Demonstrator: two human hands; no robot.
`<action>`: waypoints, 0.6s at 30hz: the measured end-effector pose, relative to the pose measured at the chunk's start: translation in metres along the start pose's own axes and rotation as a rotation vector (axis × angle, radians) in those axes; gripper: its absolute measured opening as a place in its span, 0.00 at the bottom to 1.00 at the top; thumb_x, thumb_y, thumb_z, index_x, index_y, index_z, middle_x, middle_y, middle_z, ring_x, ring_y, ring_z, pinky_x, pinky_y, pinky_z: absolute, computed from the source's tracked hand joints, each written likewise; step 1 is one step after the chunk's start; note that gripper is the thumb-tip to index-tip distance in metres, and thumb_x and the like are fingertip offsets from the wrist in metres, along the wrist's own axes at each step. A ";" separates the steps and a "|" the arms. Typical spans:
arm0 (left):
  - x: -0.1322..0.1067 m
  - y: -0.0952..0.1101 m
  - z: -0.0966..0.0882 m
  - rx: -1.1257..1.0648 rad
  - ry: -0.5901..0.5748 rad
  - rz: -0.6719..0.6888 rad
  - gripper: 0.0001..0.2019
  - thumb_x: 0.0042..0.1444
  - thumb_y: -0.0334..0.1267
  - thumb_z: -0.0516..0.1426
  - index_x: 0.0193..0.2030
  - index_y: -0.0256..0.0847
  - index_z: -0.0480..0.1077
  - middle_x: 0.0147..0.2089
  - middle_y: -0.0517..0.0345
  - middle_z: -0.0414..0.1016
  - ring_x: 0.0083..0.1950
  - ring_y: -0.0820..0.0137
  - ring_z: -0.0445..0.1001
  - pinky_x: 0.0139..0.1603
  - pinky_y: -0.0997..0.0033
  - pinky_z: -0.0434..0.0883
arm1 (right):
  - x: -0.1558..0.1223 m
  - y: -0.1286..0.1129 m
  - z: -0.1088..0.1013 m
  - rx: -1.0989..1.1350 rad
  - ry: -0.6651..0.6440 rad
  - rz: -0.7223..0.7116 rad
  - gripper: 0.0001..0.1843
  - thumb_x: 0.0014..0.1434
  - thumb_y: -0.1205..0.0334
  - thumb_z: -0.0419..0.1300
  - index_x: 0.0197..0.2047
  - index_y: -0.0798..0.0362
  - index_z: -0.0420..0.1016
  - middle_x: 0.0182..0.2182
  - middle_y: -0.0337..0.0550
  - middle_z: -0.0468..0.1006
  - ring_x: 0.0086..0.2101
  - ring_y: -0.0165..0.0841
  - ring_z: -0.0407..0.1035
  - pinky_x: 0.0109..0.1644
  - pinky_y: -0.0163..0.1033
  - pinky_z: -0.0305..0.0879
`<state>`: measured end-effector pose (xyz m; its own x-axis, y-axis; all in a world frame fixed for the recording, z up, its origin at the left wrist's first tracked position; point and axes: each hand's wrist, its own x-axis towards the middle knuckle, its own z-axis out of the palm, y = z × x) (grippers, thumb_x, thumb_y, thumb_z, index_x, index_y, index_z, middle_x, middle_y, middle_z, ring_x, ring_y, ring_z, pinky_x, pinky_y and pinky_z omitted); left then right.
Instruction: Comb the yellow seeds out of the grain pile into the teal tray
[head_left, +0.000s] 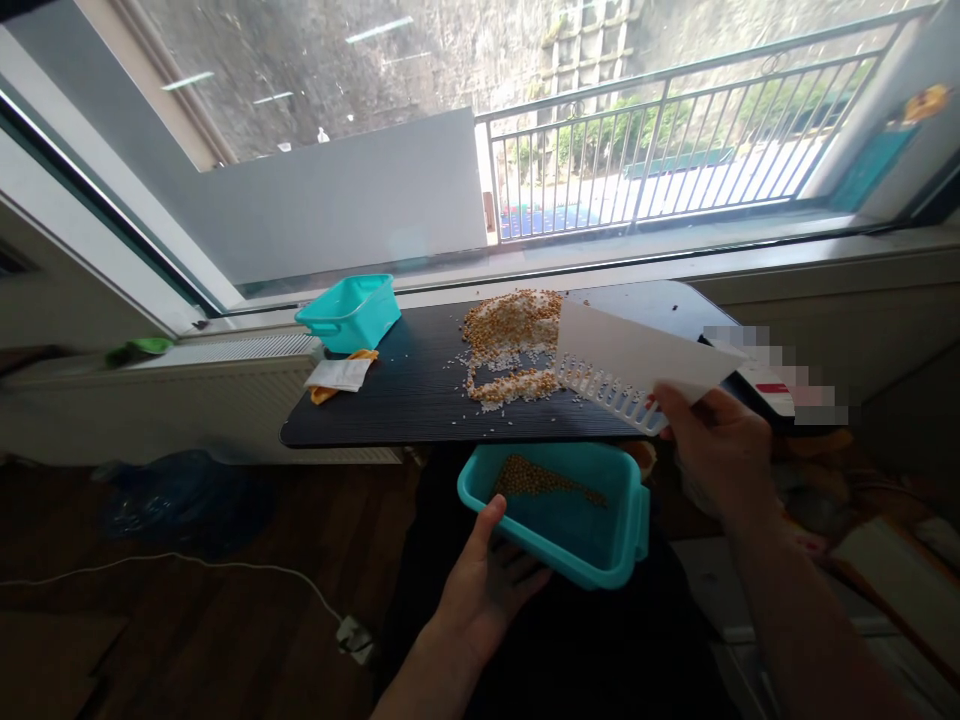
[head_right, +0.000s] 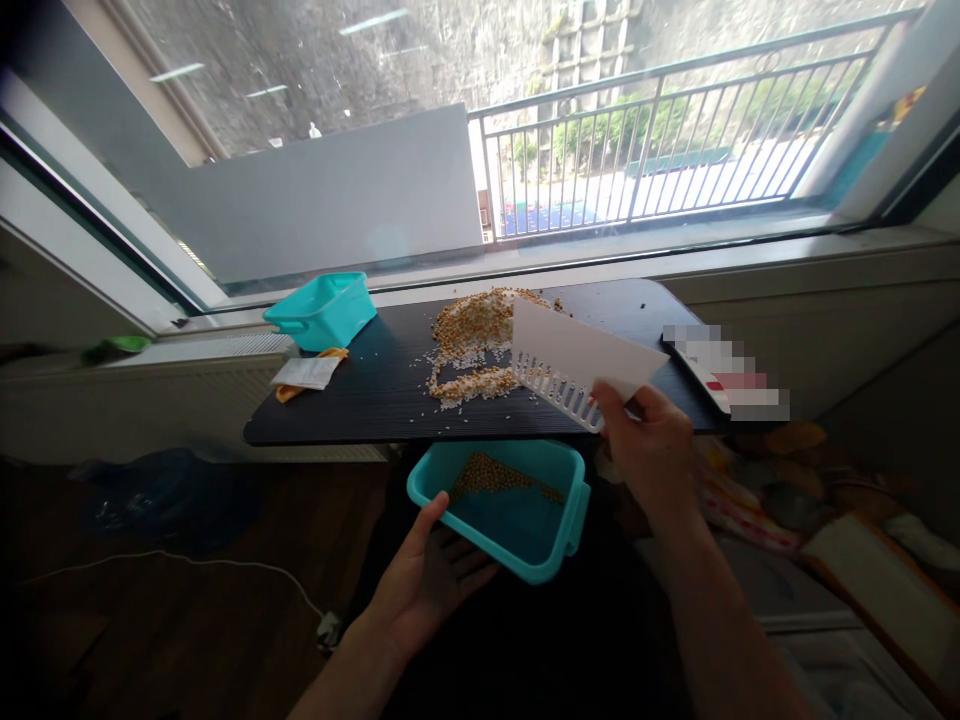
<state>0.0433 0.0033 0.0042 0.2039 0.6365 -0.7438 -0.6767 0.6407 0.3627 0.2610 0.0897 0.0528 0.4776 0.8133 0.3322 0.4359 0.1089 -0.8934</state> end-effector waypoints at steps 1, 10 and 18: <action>0.000 0.000 0.000 -0.001 -0.008 -0.002 0.30 0.51 0.52 0.57 0.57 0.36 0.62 0.54 0.41 0.69 0.52 0.54 0.71 0.52 0.55 0.69 | 0.000 -0.004 0.001 -0.003 -0.015 0.004 0.16 0.49 0.50 0.60 0.34 0.54 0.77 0.22 0.39 0.75 0.19 0.29 0.65 0.22 0.35 0.62; 0.003 -0.001 -0.002 0.026 -0.043 -0.011 0.30 0.51 0.53 0.56 0.57 0.35 0.62 0.55 0.40 0.68 0.55 0.53 0.69 0.53 0.56 0.68 | 0.004 -0.011 0.012 -0.018 -0.121 -0.013 0.12 0.50 0.53 0.61 0.33 0.52 0.78 0.23 0.38 0.76 0.24 0.30 0.68 0.27 0.34 0.64; 0.003 -0.002 0.001 0.023 -0.022 -0.013 0.31 0.51 0.53 0.56 0.57 0.36 0.60 0.55 0.40 0.68 0.53 0.54 0.70 0.52 0.56 0.68 | 0.003 -0.003 -0.002 0.063 -0.105 0.023 0.17 0.48 0.49 0.62 0.35 0.53 0.77 0.21 0.37 0.74 0.19 0.28 0.64 0.19 0.34 0.60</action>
<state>0.0459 0.0051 0.0018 0.2285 0.6368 -0.7364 -0.6572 0.6589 0.3659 0.2624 0.0906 0.0572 0.4034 0.8710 0.2805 0.3749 0.1224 -0.9190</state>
